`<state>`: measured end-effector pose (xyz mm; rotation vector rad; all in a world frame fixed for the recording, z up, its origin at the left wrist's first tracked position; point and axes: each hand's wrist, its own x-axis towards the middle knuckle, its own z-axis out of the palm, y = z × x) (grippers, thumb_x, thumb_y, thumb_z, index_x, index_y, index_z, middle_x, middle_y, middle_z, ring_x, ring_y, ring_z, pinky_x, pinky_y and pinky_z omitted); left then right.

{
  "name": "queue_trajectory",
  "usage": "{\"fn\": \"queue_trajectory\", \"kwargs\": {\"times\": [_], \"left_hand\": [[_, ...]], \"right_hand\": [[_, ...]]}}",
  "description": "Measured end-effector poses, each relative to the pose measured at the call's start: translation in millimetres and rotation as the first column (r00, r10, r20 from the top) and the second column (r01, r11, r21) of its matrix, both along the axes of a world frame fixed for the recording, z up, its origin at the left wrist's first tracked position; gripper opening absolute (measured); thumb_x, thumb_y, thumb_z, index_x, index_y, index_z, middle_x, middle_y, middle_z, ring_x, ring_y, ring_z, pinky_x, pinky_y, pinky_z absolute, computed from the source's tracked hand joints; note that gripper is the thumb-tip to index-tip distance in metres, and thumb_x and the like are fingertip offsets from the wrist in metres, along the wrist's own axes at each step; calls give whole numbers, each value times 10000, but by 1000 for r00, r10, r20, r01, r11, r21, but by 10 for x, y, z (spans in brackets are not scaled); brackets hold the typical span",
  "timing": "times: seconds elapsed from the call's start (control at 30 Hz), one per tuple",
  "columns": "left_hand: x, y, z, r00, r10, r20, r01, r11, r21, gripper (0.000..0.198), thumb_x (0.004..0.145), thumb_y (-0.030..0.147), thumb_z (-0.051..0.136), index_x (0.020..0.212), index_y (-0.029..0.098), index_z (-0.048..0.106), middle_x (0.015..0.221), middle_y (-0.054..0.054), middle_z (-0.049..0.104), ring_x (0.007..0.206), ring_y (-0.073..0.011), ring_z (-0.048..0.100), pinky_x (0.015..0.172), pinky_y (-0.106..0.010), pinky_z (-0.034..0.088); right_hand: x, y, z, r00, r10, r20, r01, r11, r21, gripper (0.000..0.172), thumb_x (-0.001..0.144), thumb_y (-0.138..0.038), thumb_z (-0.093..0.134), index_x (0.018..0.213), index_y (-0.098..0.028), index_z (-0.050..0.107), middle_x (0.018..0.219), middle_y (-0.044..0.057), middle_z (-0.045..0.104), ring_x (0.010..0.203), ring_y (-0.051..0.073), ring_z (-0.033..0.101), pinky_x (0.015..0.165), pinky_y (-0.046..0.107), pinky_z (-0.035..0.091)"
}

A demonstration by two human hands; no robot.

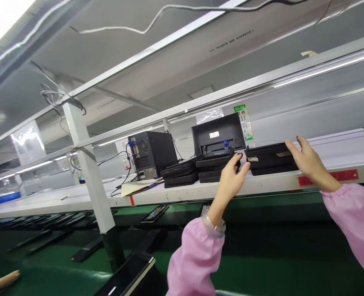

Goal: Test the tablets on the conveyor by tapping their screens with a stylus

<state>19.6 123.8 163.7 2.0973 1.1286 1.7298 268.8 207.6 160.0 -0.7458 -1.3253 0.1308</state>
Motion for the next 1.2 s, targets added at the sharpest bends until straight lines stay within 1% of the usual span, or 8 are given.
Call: {"fn": "queue_trajectory", "kwargs": {"times": [0.1, 0.23, 0.33, 0.5, 0.63, 0.8, 1.0, 1.2], "left_hand": [[-552, -143, -118, 948, 278, 154, -303, 937, 175, 274, 1009, 301, 619, 1262, 204, 657, 1295, -91, 678, 1244, -258, 623, 1106, -379, 490], [-1304, -173, -273, 796, 529, 293, -588, 790, 171, 178, 998, 231, 574, 1163, 184, 623, 1250, -128, 631, 1239, -284, 576, 1085, -440, 481], [-1776, -185, -323, 653, 665, 362, -737, 668, 103, 194, 978, 209, 585, 1171, 196, 561, 1294, -137, 566, 1307, -309, 496, 1141, -498, 402], [-2176, -277, -228, 506, 771, 386, -845, 532, 45, 246, 983, 212, 590, 1206, 180, 493, 1390, -201, 475, 1450, -373, 318, 1228, -614, 172], [-1928, -320, -209, 657, 707, 261, -753, 626, 203, 137, 1025, 197, 499, 1144, 206, 567, 1399, -137, 518, 1388, -262, 460, 1206, -407, 346], [-1465, -210, -225, 827, 557, 74, -562, 817, 129, 181, 1034, 209, 503, 1182, 176, 603, 1235, -128, 680, 1160, -238, 663, 1041, -334, 519], [-1391, -2, 105, 857, 514, -39, -515, 851, -102, 368, 956, 265, 719, 1271, 99, 627, 1316, -245, 651, 1304, -390, 577, 1145, -474, 397], [-1363, 123, 243, 888, 458, -45, -458, 870, -182, 586, 920, 214, 801, 1415, 115, 503, 1233, -192, 699, 1164, -324, 667, 1030, -394, 490]], "right_hand": [[-312, -319, -91, 998, 59, -24, -52, 969, 244, 563, 981, -551, 547, 1374, -149, 575, 1401, 165, 554, 1313, 358, 511, 1185, 503, 379], [-845, -710, -170, 965, 191, 180, -249, 886, 391, 254, 1036, -399, 543, 1196, -228, 642, 1272, 80, 619, 1211, 305, 592, 1119, 443, 475], [-1186, -707, -237, 900, 276, 337, -372, 890, 265, 273, 1026, -390, 518, 1238, -236, 595, 1285, 96, 599, 1205, 329, 590, 1088, 484, 500], [-1589, -343, -231, 886, 290, 362, -282, 956, -75, 647, 1002, -449, 605, 1519, -139, 371, 1535, 208, 382, 1459, 344, 308, 1242, 514, 297], [-1725, -96, -73, 885, 313, 344, -274, 948, -160, 666, 1046, -322, 658, 1571, -97, 317, 1558, 225, 373, 1448, 335, 343, 1224, 501, 322], [-1689, 21, 33, 856, 377, 354, -290, 917, -275, 214, 1081, -282, 701, 1255, -161, 667, 1222, 153, 686, 1186, 406, 621, 1061, 503, 502], [-1609, -26, 54, 825, 466, 318, -368, 872, -323, 158, 1098, -284, 721, 1157, -140, 751, 1146, 110, 727, 1093, 357, 681, 978, 424, 574], [-1621, -16, 72, 843, 469, 264, -392, 870, -298, 254, 1024, -327, 837, 1187, -142, 775, 1210, 113, 706, 1173, 374, 638, 1063, 439, 525]]}}
